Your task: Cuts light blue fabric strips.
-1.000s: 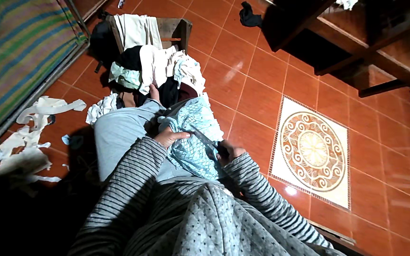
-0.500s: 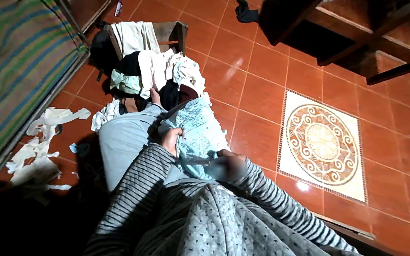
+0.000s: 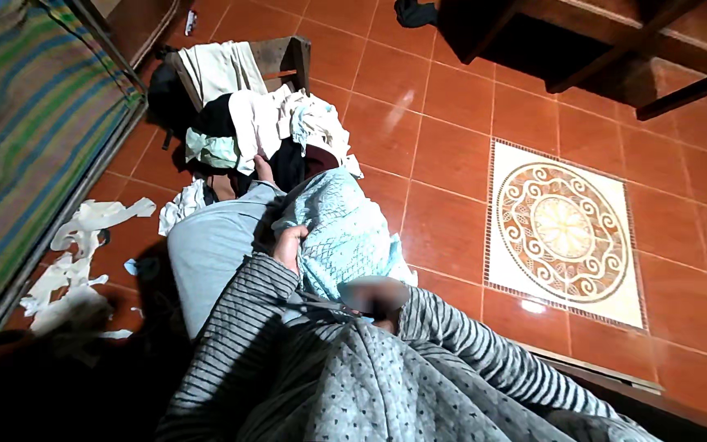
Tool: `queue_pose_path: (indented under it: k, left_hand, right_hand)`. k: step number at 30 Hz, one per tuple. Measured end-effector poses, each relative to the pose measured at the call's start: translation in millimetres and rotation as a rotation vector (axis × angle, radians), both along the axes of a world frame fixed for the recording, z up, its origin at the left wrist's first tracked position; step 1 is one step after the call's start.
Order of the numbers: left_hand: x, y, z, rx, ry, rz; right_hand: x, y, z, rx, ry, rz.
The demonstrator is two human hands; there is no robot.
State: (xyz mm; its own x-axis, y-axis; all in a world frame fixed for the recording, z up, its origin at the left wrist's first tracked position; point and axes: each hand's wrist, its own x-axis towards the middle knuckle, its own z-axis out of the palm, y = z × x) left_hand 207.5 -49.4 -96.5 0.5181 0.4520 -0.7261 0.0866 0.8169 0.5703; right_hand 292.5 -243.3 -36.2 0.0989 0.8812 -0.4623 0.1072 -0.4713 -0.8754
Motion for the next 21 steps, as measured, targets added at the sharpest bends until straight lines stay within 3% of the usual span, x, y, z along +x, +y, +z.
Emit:
queue_pose_path:
  k: [3, 7, 14, 21]
  left_hand:
    - [-1, 3, 1, 0.075, -0.064, -0.044]
    - [-2, 11, -6, 0.054, -0.085, 0.013]
    - [-2, 9, -7, 0.109, 0.026, 0.051]
    - [-6, 11, -5, 0.093, -0.09, 0.041]
  right_hand:
    - [3, -3, -6, 0.093, 0.08, -0.061]
    - [15, 2, -14, 0.139, -0.238, -0.138]
    - [47, 23, -3, -0.164, -0.662, -0.179]
    - [50, 43, 3, -0.306, -0.705, -0.146]
